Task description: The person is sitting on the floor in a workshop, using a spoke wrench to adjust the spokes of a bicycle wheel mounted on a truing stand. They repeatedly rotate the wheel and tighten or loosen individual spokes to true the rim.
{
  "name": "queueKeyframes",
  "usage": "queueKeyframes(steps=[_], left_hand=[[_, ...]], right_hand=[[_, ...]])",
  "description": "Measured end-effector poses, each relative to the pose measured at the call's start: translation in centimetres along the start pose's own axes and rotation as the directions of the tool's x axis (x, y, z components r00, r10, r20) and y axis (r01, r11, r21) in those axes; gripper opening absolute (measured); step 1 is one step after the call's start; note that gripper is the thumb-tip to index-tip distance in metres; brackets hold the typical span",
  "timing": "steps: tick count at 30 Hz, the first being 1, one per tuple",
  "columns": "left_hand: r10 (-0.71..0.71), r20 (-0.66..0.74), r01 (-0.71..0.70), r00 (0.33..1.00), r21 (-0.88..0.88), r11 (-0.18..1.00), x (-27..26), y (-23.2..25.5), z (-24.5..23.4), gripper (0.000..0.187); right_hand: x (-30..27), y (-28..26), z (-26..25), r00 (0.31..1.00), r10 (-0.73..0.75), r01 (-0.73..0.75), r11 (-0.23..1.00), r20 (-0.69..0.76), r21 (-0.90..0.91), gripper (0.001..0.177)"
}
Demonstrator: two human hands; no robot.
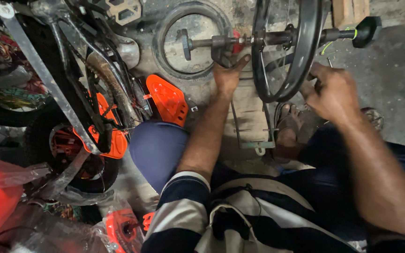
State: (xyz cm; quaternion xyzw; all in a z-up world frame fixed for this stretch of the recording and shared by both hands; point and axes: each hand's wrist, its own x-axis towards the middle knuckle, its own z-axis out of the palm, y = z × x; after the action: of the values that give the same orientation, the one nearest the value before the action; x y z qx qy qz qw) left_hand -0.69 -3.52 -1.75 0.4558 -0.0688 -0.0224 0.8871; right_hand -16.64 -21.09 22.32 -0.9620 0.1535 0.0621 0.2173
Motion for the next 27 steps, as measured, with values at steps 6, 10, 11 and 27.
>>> queueKeyframes(steps=[6,10,11,27], left_hand=[[-0.136,-0.049,0.142,0.990,0.175,0.974,-0.3,-1.0,-1.6,0.061],[0.010,-0.147,0.093,0.989,0.674,0.732,-2.2,0.0,-2.8,0.068],[0.028,-0.171,0.104,0.985,0.708,0.698,-2.6,0.5,-2.9,0.068],[-0.008,0.110,-0.071,0.994,0.697,0.714,-2.8,20.8,8.7,0.021]], right_hand=[[3.3,6.5,9.0,0.991,0.021,-0.058,0.955,0.130,0.290,0.046],[7.1,9.6,14.5,0.990,0.131,-0.132,0.752,0.050,0.646,0.049],[8.3,9.7,15.2,0.982,0.172,-0.170,0.658,0.073,0.734,0.044],[12.1,6.2,18.7,0.979,0.143,-0.142,-0.027,0.145,0.989,0.033]])
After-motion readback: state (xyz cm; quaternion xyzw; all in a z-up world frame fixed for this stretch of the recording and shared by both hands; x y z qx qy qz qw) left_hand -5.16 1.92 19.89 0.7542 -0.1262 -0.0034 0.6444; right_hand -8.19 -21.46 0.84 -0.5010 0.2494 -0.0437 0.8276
